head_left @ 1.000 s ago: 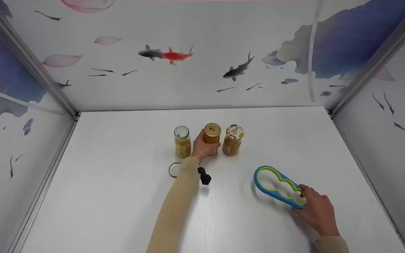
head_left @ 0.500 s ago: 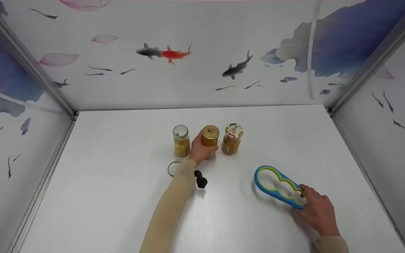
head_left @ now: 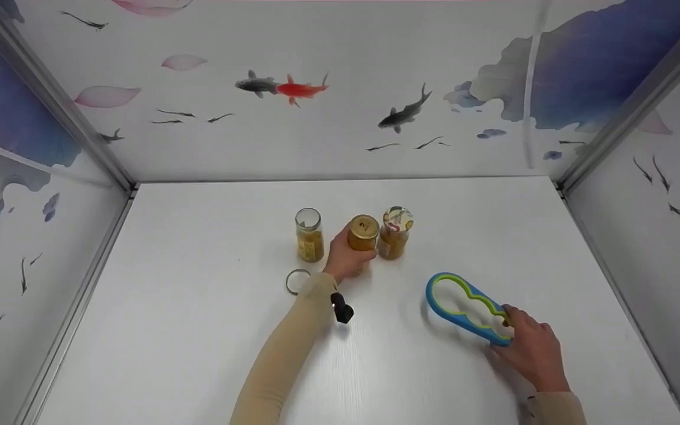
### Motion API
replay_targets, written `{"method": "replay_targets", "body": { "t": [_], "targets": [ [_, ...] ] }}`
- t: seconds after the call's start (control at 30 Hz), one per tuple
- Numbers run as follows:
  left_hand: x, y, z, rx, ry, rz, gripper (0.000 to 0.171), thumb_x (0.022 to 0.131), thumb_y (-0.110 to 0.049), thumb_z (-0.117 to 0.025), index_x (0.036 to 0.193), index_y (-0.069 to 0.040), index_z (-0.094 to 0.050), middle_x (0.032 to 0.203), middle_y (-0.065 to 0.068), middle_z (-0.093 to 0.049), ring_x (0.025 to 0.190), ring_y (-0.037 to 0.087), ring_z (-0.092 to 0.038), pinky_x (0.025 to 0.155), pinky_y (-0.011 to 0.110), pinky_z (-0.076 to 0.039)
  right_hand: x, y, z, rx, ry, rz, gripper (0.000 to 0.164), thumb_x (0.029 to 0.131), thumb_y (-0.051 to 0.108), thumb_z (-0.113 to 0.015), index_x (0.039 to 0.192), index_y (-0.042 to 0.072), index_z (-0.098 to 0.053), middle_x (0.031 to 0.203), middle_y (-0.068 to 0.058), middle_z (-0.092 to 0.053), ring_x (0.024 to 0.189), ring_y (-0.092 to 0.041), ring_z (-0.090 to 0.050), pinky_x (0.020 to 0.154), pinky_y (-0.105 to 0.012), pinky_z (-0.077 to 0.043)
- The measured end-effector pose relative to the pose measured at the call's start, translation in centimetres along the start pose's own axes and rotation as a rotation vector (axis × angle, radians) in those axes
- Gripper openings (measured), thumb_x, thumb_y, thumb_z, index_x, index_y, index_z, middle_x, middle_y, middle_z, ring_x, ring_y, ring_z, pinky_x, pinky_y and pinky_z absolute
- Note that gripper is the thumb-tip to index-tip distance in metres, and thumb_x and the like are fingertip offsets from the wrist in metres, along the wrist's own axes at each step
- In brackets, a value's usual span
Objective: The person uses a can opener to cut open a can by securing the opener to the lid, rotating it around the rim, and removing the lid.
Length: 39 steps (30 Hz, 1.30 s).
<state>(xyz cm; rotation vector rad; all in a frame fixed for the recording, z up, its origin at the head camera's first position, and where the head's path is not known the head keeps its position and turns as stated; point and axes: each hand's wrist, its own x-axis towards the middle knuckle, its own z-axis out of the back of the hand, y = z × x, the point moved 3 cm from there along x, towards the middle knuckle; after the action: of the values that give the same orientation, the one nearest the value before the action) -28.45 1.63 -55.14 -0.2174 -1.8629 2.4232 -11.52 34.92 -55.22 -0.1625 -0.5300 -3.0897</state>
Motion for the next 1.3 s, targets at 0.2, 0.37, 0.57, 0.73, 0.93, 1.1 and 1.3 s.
{"method": "replay_targets", "body": {
  "t": [0.2, 0.37, 0.57, 0.73, 0.93, 1.1, 1.3],
  "targets": [
    [-0.6, 0.0, -0.2, 0.002, 0.02, 0.004, 0.071, 0.067, -0.018, -0.076, 0.129, -0.018, -0.042, 0.119, -0.003, -0.051, 0.109, 0.014, -0.048, 0.093, 0.034, -0.037, 0.8, 0.7, 0.4, -0.012, -0.009, 0.054, 0.07, 0.06, 0.022, -0.079, 0.118, 0.0, -0.046, 0.095, -0.016, -0.061, 0.079, -0.029, -0.053, 0.072, -0.049, -0.038],
    [-1.2, -0.1, -0.5, -0.026, 0.043, -0.014, 0.071, 0.067, -0.016, -0.076, 0.129, -0.017, -0.042, 0.119, -0.003, -0.051, 0.109, 0.014, -0.047, 0.093, 0.033, -0.037, 1.4, 1.7, 1.1, -0.005, -0.034, 0.098, 0.069, 0.059, 0.02, -0.08, 0.117, 0.0, -0.047, 0.095, -0.016, -0.062, 0.078, -0.028, -0.054, 0.071, -0.047, -0.038],
    [-2.1, 0.1, -1.2, -0.045, 0.062, -0.011, 0.068, 0.067, -0.019, -0.076, 0.127, -0.02, -0.044, 0.116, -0.005, -0.052, 0.107, 0.012, -0.048, 0.092, 0.033, -0.038, 2.2, 2.9, 1.7, 0.011, -0.068, 0.128, 0.07, 0.058, 0.019, -0.081, 0.116, 0.0, -0.048, 0.095, -0.016, -0.062, 0.077, -0.027, -0.054, 0.068, -0.044, -0.039],
    [-2.9, 0.1, -1.7, -0.031, 0.069, -0.021, 0.069, 0.066, -0.021, -0.078, 0.126, -0.019, -0.044, 0.114, -0.006, -0.052, 0.104, 0.011, -0.049, 0.091, 0.032, -0.038, 2.6, 3.9, 1.8, 0.025, -0.076, 0.164, 0.07, 0.057, 0.021, -0.081, 0.116, 0.0, -0.048, 0.094, -0.014, -0.063, 0.078, -0.026, -0.055, 0.069, -0.042, -0.039],
    [-3.7, 0.0, -2.3, -0.005, 0.104, -0.048, 0.072, 0.065, -0.022, -0.078, 0.128, -0.018, -0.043, 0.114, -0.007, -0.052, 0.103, 0.01, -0.049, 0.091, 0.031, -0.038, 3.1, 5.3, 2.3, 0.049, -0.135, 0.232, 0.07, 0.056, 0.022, -0.081, 0.115, 0.001, -0.049, 0.093, -0.013, -0.063, 0.078, -0.024, -0.055, 0.069, -0.041, -0.039],
    [-4.2, 0.3, -2.8, 0.018, 0.134, -0.045, 0.072, 0.066, -0.019, -0.078, 0.129, -0.02, -0.042, 0.115, -0.009, -0.051, 0.105, 0.009, -0.048, 0.092, 0.031, -0.037, 3.7, 6.8, 2.7, 0.077, -0.16, 0.269, 0.071, 0.056, 0.022, -0.081, 0.115, 0.001, -0.049, 0.093, -0.013, -0.063, 0.071, -0.022, -0.052, 0.068, -0.04, -0.038],
    [-4.7, 0.2, -3.2, 0.008, 0.168, -0.049, 0.069, 0.065, -0.016, -0.078, 0.126, -0.02, -0.044, 0.114, -0.01, -0.051, 0.105, 0.011, -0.047, 0.091, 0.032, -0.038, 4.3, 8.3, 3.4, 0.102, -0.2, 0.328, 0.068, 0.055, 0.018, -0.08, 0.114, 0.002, -0.05, 0.089, -0.01, -0.063, 0.065, -0.017, -0.048, 0.063, -0.037, -0.037]
  ]
}}
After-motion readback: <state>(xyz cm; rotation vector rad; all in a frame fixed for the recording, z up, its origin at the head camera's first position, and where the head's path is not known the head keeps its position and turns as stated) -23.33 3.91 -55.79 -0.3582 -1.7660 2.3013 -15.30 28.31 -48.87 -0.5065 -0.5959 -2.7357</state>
